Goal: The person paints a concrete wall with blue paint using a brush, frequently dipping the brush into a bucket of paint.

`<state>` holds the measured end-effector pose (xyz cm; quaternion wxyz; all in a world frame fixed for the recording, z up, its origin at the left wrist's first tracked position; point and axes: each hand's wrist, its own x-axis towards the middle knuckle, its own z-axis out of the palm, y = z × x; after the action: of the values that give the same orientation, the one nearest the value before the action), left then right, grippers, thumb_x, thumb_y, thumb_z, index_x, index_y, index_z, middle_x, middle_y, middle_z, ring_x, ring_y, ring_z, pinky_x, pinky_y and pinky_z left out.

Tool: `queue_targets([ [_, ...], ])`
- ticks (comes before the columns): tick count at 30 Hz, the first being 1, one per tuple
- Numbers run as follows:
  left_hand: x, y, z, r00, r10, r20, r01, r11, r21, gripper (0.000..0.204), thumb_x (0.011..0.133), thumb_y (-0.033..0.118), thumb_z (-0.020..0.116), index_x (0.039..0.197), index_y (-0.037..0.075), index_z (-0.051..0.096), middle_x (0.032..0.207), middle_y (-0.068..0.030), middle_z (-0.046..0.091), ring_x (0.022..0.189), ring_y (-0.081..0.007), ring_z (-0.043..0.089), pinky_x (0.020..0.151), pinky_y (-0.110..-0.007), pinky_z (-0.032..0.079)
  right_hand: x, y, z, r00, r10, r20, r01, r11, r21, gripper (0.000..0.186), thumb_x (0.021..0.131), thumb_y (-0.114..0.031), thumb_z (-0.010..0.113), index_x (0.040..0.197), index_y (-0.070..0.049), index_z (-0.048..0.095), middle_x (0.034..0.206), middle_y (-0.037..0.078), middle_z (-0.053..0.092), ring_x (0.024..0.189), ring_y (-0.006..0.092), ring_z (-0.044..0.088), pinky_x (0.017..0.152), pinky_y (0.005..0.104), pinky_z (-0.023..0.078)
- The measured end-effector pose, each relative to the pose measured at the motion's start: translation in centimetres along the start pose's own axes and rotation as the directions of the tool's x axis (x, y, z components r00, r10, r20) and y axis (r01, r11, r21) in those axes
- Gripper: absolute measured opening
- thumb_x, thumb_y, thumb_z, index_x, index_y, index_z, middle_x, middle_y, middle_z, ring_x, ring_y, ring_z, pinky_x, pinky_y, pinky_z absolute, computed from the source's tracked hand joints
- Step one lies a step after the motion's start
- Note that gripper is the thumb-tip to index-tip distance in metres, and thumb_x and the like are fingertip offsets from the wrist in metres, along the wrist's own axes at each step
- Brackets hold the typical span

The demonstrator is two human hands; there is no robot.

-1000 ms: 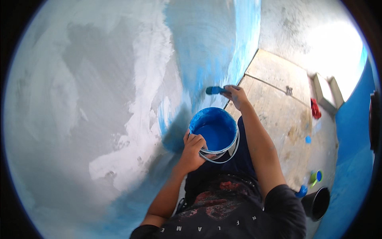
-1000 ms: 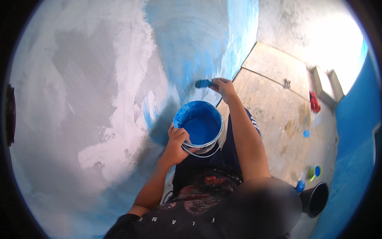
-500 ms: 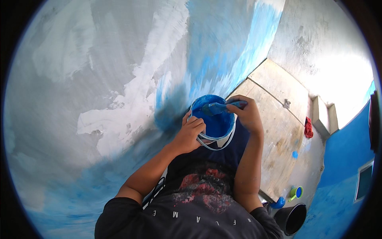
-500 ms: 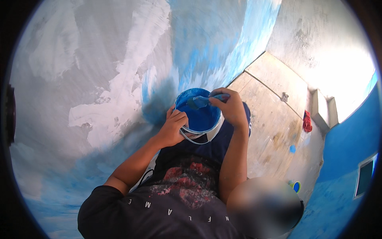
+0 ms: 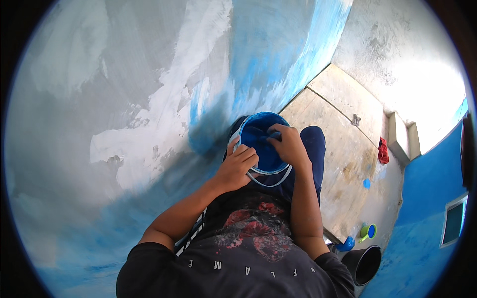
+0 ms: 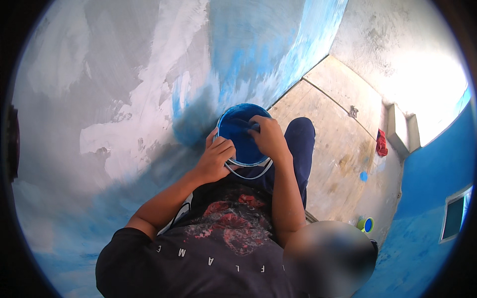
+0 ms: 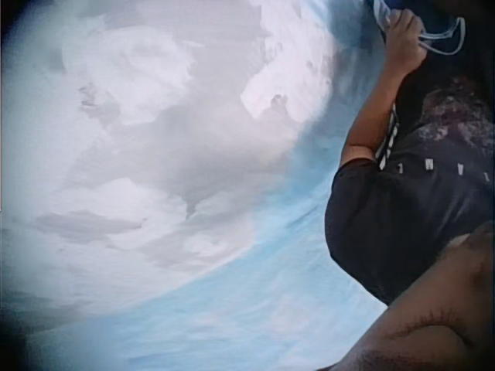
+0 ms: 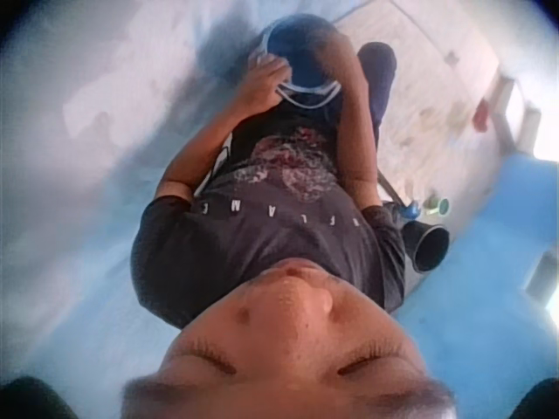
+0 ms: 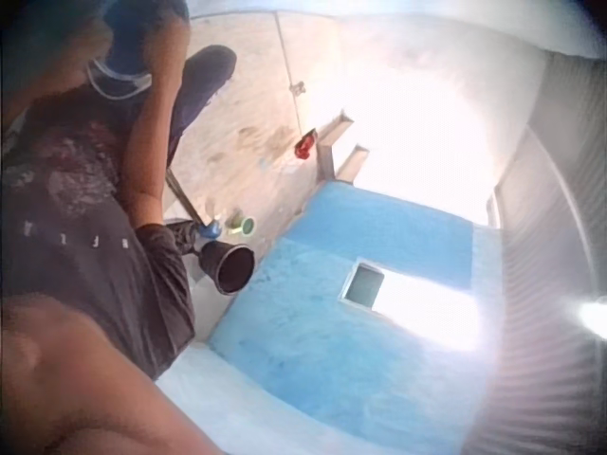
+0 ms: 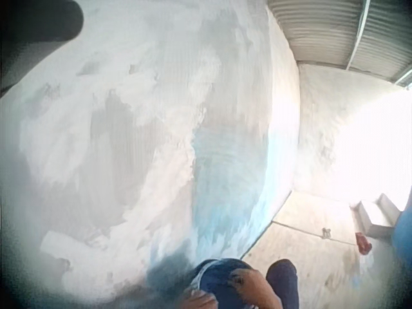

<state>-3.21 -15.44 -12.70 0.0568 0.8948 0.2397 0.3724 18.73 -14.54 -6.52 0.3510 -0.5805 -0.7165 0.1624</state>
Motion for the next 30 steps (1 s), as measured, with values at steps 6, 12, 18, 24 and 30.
queue_targets([
  [6, 0.3, -0.5, -0.3, 0.999, -0.041, 0.001, 0.041, 0.999, 0.005, 0.038, 0.070, 0.023, 0.090, 0.085, 0.011, 0.058, 0.094, -0.0027, 0.054, 0.103, -0.0240, 0.056, 0.125, -0.057, 0.021, -0.2, -0.4, -0.8, 0.989, 0.018, -0.150, -0.001, 0.993, 0.117, 0.021, 0.086, -0.001, 0.075, 0.106, 0.004, 0.073, 0.096, 0.019, 0.075, 0.088, 0.0296, 0.074, 0.082, 0.0365, 0.056],
  [12, 0.7, -1.0, -0.4, 0.998, -0.065, -0.016, 0.065, 0.998, -0.022, 0.039, 0.071, 0.026, 0.090, 0.086, 0.010, 0.058, 0.093, -0.0034, 0.053, 0.102, -0.0255, 0.056, 0.124, -0.056, 0.022, -0.1, 0.6, -0.7, 0.965, -0.072, -0.251, 0.113, 0.981, 0.155, 0.018, 0.088, 0.003, 0.072, 0.105, 0.004, 0.074, 0.099, 0.017, 0.072, 0.089, 0.0331, 0.072, 0.083, 0.0365, 0.055],
  [18, 2.2, -1.9, -0.5, 0.993, -0.114, -0.001, 0.114, 0.992, -0.057, 0.041, 0.073, 0.029, 0.090, 0.089, 0.009, 0.057, 0.093, -0.0039, 0.053, 0.103, -0.0257, 0.056, 0.124, -0.055, 0.023, 0.2, 2.7, 2.1, 0.916, -0.067, -0.396, 0.144, 0.975, 0.168, 0.022, 0.088, 0.004, 0.071, 0.110, 0.003, 0.074, 0.101, 0.018, 0.072, 0.090, 0.0337, 0.072, 0.083, 0.0364, 0.054],
  [24, 2.4, -1.8, -0.6, 0.993, -0.116, 0.027, 0.117, 0.992, -0.043, 0.042, 0.073, 0.029, 0.090, 0.090, 0.009, 0.058, 0.094, -0.0037, 0.053, 0.106, -0.0249, 0.056, 0.124, -0.055, 0.023, 0.1, 2.3, 2.5, 0.893, -0.041, -0.447, 0.102, 0.988, 0.114, 0.023, 0.088, 0.004, 0.072, 0.112, 0.003, 0.075, 0.101, 0.017, 0.074, 0.089, 0.0278, 0.073, 0.083, 0.0336, 0.055],
  [30, 2.6, -1.6, -0.9, 0.996, -0.091, 0.019, 0.092, 0.994, -0.060, 0.040, 0.075, 0.027, 0.089, 0.090, 0.008, 0.057, 0.093, -0.0046, 0.054, 0.105, -0.0267, 0.057, 0.125, -0.056, 0.022, 0.1, 1.9, 2.5, 0.876, -0.033, -0.481, 0.107, 0.986, 0.126, 0.022, 0.088, 0.003, 0.074, 0.110, 0.003, 0.075, 0.101, 0.018, 0.073, 0.091, 0.0308, 0.073, 0.082, 0.0351, 0.055],
])
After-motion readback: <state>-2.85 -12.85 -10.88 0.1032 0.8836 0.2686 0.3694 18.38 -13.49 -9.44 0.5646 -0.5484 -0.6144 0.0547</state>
